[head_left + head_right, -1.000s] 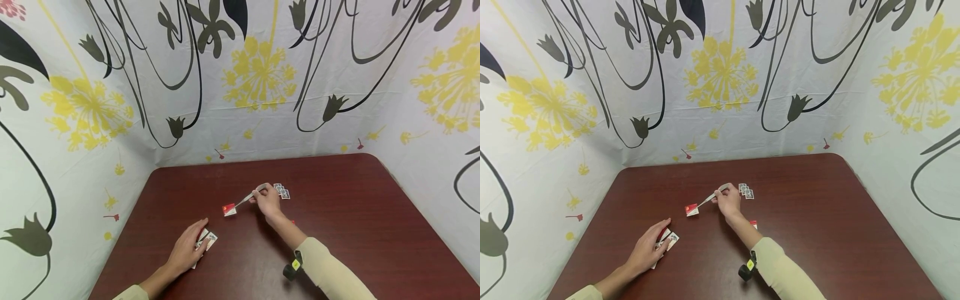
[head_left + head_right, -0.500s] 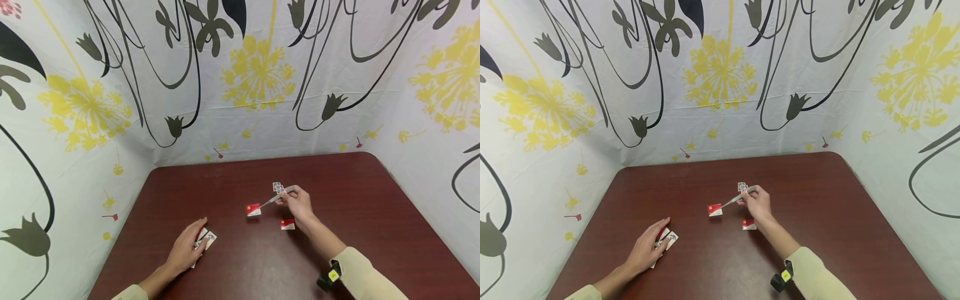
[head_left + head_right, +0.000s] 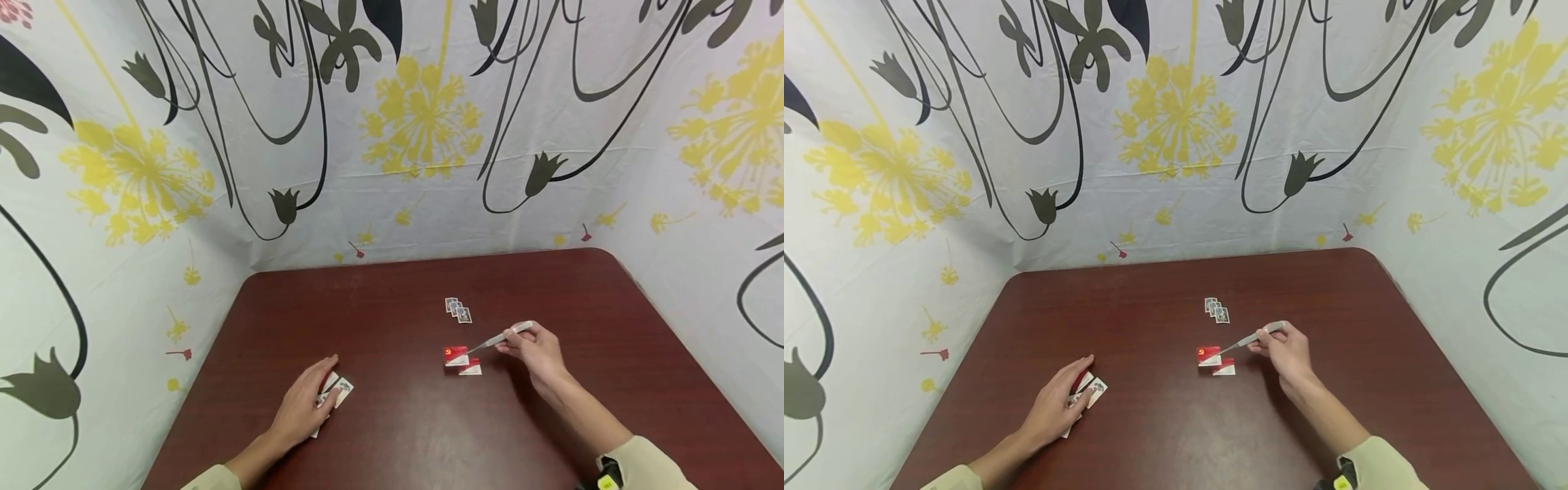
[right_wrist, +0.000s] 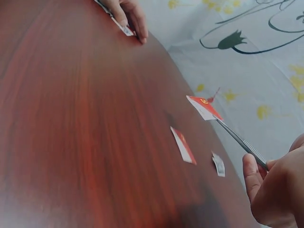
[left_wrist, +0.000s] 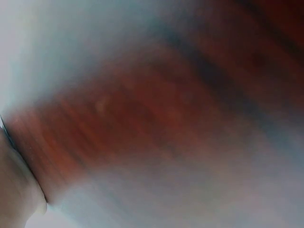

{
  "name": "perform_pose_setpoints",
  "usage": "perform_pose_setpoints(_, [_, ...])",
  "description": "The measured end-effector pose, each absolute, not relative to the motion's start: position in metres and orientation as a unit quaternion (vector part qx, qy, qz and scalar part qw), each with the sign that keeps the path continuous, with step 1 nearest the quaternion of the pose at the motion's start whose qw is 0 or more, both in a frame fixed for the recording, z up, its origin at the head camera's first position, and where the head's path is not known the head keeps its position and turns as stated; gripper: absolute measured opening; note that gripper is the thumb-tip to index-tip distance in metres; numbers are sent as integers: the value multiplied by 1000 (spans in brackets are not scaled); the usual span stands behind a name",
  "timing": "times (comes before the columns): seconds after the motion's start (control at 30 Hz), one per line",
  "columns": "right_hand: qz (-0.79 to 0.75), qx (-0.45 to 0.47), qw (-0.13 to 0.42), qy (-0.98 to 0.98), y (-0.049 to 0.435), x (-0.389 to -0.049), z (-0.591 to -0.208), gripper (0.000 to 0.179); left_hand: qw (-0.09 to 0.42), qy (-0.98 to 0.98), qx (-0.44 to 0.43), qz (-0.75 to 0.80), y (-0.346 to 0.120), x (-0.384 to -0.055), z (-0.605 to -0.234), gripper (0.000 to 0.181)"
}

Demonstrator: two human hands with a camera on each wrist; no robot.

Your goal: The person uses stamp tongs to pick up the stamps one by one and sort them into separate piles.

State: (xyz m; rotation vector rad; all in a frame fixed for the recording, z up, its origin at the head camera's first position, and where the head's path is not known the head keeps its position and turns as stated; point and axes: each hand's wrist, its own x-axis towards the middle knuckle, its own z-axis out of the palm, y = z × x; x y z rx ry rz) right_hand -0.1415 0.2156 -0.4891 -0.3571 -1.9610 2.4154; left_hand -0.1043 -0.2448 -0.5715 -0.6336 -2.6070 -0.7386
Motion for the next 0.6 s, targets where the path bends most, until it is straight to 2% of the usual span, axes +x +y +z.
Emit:
perform_pose_setpoints(0.3, [770, -128, -1, -625, 247, -126, -493, 7, 178, -921, -224, -265, -245, -104, -571, 63])
perform_pose_setpoints(0.6, [758, -132, -10, -639, 255, -118, -499, 6, 177, -921, -225, -264, -245, -104, -571, 62])
